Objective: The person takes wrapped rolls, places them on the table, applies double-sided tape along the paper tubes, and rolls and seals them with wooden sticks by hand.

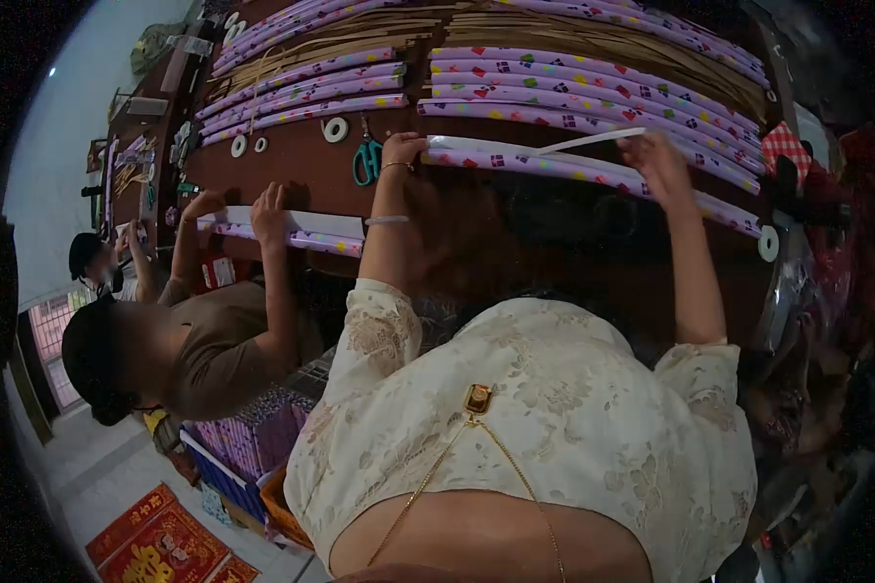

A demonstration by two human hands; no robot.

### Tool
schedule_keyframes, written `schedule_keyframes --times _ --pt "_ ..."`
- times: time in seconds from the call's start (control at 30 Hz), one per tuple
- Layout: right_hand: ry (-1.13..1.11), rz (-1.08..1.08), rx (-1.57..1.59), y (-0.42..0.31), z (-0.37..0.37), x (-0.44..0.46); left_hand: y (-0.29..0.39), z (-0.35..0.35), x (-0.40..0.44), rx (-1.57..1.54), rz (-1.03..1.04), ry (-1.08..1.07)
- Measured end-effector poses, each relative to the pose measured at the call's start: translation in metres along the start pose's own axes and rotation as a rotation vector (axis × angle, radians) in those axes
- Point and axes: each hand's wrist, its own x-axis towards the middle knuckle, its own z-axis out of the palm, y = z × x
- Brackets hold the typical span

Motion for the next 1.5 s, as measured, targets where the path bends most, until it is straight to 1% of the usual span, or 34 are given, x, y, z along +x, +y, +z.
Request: schedule_keyframes --times 0.03,0.07,0.1,0.17,0.2,0.3,0.37,0.43,0.5,0.57,0.63,0.67,0.7,0.73,0.77,0.8,0.83,0.87,0.9,0.93,0.97,1.0,1.03,1.07,1.1,1.13,1.17,1.2,1.23,1.3,1.37,1.4,1.43,1.5 --pt "0.034 -0.030 0.068 -0.013 -0.035 -0.013 -0.001 0.000 0.001 0.016 0.004 0.002" --pt "0.078 -0.070 0.170 -0.022 -0.082 -0.027 0.019 -0.002 -0.015 0.079 -0.011 0.046" --pt "0.123 -0.112 0.271 -0.032 -0.131 -0.045 0.010 0.000 -0.008 0.062 0.005 0.043" --pt "0.194 -0.268 0.377 -0.062 -0.202 -0.096 0.001 0.000 0.000 0.105 0.031 0.044" --pt "0.255 -0.343 0.395 -0.079 -0.232 -0.125 -0.007 0.001 0.008 0.065 0.024 0.046" --pt "0.593 -0.532 0.260 -0.106 -0.298 -0.213 -0.007 0.000 0.008 0.033 -0.004 0.053" --pt "0.911 -0.574 0.014 -0.105 -0.326 -0.259 -0.005 -0.001 0.005 0.106 0.041 0.073" --pt "1.225 -0.475 -0.351 -0.087 -0.344 -0.284 -0.024 -0.006 0.024 0.134 0.101 0.045" --pt "1.412 -0.225 -0.818 -0.061 -0.358 -0.295 -0.019 -0.010 0.021 0.188 0.117 -0.003" --pt "1.442 0.096 -1.250 -0.038 -0.356 -0.297 -0.026 -0.012 0.023 0.116 0.115 0.027" --pt "1.339 0.419 -1.549 -0.018 -0.345 -0.284 0.014 -0.001 -0.025 0.481 0.357 0.326" --pt "1.353 0.528 -1.538 -0.004 -0.348 -0.269 0.016 0.002 -0.028 0.515 0.554 0.379" --pt "1.364 0.635 -1.520 0.008 -0.358 -0.254 0.022 0.008 -0.034 0.512 0.564 0.371" --pt "1.567 0.382 -1.118 0.013 -0.358 -0.240 0.031 0.016 -0.042 0.492 0.736 0.295" --pt "1.732 0.059 -0.731 0.018 -0.357 -0.226 0.040 0.025 -0.049 0.468 0.906 0.215" --pt "1.699 -0.214 -0.860 0.026 -0.323 -0.208 0.045 0.035 -0.053 0.482 0.902 0.082" --pt "1.517 -0.469 -1.147 0.027 -0.287 -0.191 0.052 0.048 -0.059 0.501 0.937 -0.014" --pt "1.382 -0.432 -1.110 0.015 -0.224 -0.175 0.059 0.062 -0.065 0.520 0.971 -0.112" --pt "1.107 -0.543 -1.323 0.017 -0.217 -0.160 0.070 0.074 -0.074 0.550 1.025 -0.190" --pt "0.911 -0.629 -1.230 0.017 -0.190 -0.145 0.074 0.087 -0.077 0.554 1.003 -0.255" --pt "0.804 -0.742 -1.394 0.025 -0.187 -0.122 0.076 0.101 -0.077 0.557 0.982 -0.322" --pt "0.748 -0.639 -1.403 0.022 -0.153 -0.114 0.078 0.111 -0.078 0.566 0.989 -0.365" --pt "0.661 -0.649 -1.326 0.031 -0.147 -0.097 0.078 0.121 -0.077 0.610 0.977 -0.406" --pt "0.586 -0.667 -1.423 0.028 -0.128 -0.088 0.080 0.129 -0.077 0.652 0.972 -0.450" --pt "0.558 -0.730 -1.473 0.043 -0.130 -0.065 0.078 0.135 -0.075 0.679 1.004 -0.461" --pt "0.564 -0.679 -1.443 0.043 -0.114 -0.062 0.080 0.140 -0.077 0.699 1.045 -0.477" --pt "0.541 -0.546 -1.511 0.040 -0.105 -0.056 0.081 0.144 -0.076 0.750 0.993 -0.509" --pt "0.559 -0.493 -1.470 0.044 -0.099 -0.053 0.080 0.147 -0.075 0.742 0.938 -0.526" --pt "0.570 -0.512 -1.420 0.051 -0.102 -0.046 0.081 0.148 -0.077 0.755 0.987 -0.497" --pt "0.582 -0.518 -1.411 0.057 -0.105 -0.039 0.087 0.151 -0.079 0.822 0.897 -0.505" --pt "0.651 -0.511 -1.384 0.060 -0.105 -0.037 0.079 0.152 -0.067 0.865 1.067 -0.547" --pt "0.658 -0.517 -1.388 0.058 -0.105 -0.038 0.080 0.154 -0.069 0.857 0.985 -0.538" --pt "0.665 -0.521 -1.387 0.056 -0.107 -0.039 0.080 0.156 -0.071 0.858 0.993 -0.538" --pt "0.631 -0.507 -1.308 0.052 -0.109 -0.041 0.080 0.159 -0.077 0.811 1.036 -0.424"
